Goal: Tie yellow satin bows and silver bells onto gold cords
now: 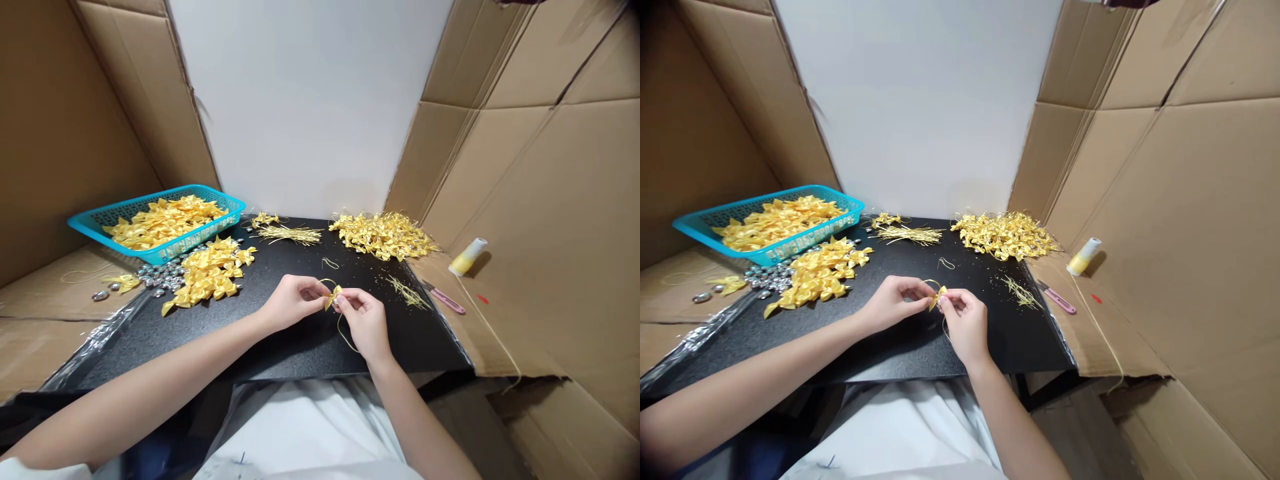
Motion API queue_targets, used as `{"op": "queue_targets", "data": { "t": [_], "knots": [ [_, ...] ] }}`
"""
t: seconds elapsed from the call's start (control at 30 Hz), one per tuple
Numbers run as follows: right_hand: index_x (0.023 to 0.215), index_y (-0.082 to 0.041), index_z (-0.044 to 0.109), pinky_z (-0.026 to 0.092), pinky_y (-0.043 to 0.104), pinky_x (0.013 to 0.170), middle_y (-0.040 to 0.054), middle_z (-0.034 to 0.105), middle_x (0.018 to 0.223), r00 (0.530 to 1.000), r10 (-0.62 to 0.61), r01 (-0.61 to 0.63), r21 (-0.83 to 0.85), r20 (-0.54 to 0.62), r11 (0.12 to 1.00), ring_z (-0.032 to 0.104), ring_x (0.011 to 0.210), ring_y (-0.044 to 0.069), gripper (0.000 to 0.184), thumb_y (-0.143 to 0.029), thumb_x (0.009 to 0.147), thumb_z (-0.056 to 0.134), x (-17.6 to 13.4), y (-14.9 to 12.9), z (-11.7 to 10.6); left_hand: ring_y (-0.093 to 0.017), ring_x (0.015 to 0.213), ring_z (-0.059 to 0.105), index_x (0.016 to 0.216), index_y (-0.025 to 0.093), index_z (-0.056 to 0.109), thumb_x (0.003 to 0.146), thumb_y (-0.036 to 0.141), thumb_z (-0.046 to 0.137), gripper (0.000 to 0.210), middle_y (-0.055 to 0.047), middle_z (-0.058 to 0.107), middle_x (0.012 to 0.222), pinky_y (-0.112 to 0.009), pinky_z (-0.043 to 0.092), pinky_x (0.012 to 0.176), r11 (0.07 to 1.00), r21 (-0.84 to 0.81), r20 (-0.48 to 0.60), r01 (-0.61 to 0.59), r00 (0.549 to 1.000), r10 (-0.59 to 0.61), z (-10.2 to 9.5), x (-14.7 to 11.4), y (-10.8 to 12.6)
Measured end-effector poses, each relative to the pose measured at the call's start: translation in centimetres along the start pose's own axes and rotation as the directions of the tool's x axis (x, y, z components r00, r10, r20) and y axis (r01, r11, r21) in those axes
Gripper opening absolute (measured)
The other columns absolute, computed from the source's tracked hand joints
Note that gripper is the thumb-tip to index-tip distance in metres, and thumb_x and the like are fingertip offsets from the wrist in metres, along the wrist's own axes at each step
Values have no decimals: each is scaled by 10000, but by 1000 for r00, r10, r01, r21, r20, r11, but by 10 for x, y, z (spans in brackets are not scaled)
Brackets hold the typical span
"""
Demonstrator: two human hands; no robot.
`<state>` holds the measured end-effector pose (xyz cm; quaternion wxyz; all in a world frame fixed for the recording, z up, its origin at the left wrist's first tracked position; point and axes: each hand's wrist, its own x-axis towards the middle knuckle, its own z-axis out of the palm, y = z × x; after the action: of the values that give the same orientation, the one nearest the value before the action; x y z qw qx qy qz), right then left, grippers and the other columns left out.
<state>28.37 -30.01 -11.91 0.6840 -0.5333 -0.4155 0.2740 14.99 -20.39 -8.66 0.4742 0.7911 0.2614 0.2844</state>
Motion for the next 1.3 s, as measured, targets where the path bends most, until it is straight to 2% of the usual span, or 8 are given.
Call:
{"op": "queue_targets", "data": {
  "t": [0.17, 0.33, 0.53, 0.63, 0.73, 0.8, 1.1, 1.3],
  "knots": [
    [777, -156, 684, 588, 318, 673, 66, 723, 766, 999, 48, -47, 48, -19, 998, 677, 665, 176, 226, -373, 722, 718, 1, -1, 0, -129, 629, 618, 789, 145, 678, 708, 275, 704, 155, -46, 707, 748, -220, 497, 623, 966, 179, -9, -184, 982, 189, -3, -1, 2],
    [760, -155, 691, 597, 339, 680, 77, 734, 772, 996, 84, -83, 66, -14, 994, 690, 675, 193, 270, -409, 685, 745, 2, -3, 0, -114, 598, 579, 755, 154, 636, 739, 293, 678, 147, -22, 668, 694, -213, 475, 605, 964, 187, 40, -188, 982, 184, -2, -1, -1],
    [736, -156, 697, 600, 336, 681, 68, 736, 756, 991, 132, -131, 109, -5, 985, 691, 668, 186, 300, -433, 647, 771, 3, -3, -1, -129, 616, 600, 779, 142, 644, 728, 313, 691, 184, -28, 669, 679, -232, 485, 615, 993, 73, 55, -89, 995, 85, 0, 0, -3],
    [735, -154, 701, 600, 323, 697, 61, 734, 764, 982, 188, -186, 159, 4, 970, 691, 676, 174, 315, -431, 617, 793, 4, -2, -2, -139, 642, 633, 771, 143, 602, 686, 318, 740, 238, -28, 679, 709, -248, 500, 639, 993, -119, 94, 14, 996, -3, 0, 2, -6],
    [726, -147, 704, 596, 307, 688, 50, 726, 746, 973, 230, -226, 206, 7, 952, 679, 651, 155, 332, -424, 582, 818, 4, -3, -1, -135, 665, 654, 730, 142, 571, 638, 299, 789, 284, -16, 683, 711, -256, 509, 682, 939, -324, 160, 118, 985, -69, -1, 5, -8],
    [715, -145, 707, 591, 289, 672, 43, 722, 733, 969, 247, -242, 234, 7, 942, 669, 634, 141, 334, -414, 563, 832, 4, -4, -1, -134, 688, 665, 721, 134, 584, 620, 280, 811, 288, -16, 693, 715, -256, 510, 709, 904, -393, 184, 168, 978, -102, -2, 6, -8],
    [694, -151, 700, 590, 301, 677, 47, 725, 727, 970, 245, -236, 259, -2, 937, 674, 652, 157, 330, -410, 548, 844, 3, -6, -1, -134, 685, 681, 783, 111, 674, 550, 236, 864, 325, -34, 731, 721, -246, 510, 725, 822, -484, 195, 299, 953, -232, 0, 5, -7],
    [724, -145, 707, 583, 290, 693, 46, 728, 737, 974, 225, -223, 232, 19, 947, 678, 668, 155, 310, -402, 595, 823, 3, -2, -1, -160, 695, 696, 776, 111, 650, 547, 255, 855, 339, -51, 735, 740, -258, 522, 705, 876, -408, 145, 259, 965, -218, 5, 4, -9]
  ]
}}
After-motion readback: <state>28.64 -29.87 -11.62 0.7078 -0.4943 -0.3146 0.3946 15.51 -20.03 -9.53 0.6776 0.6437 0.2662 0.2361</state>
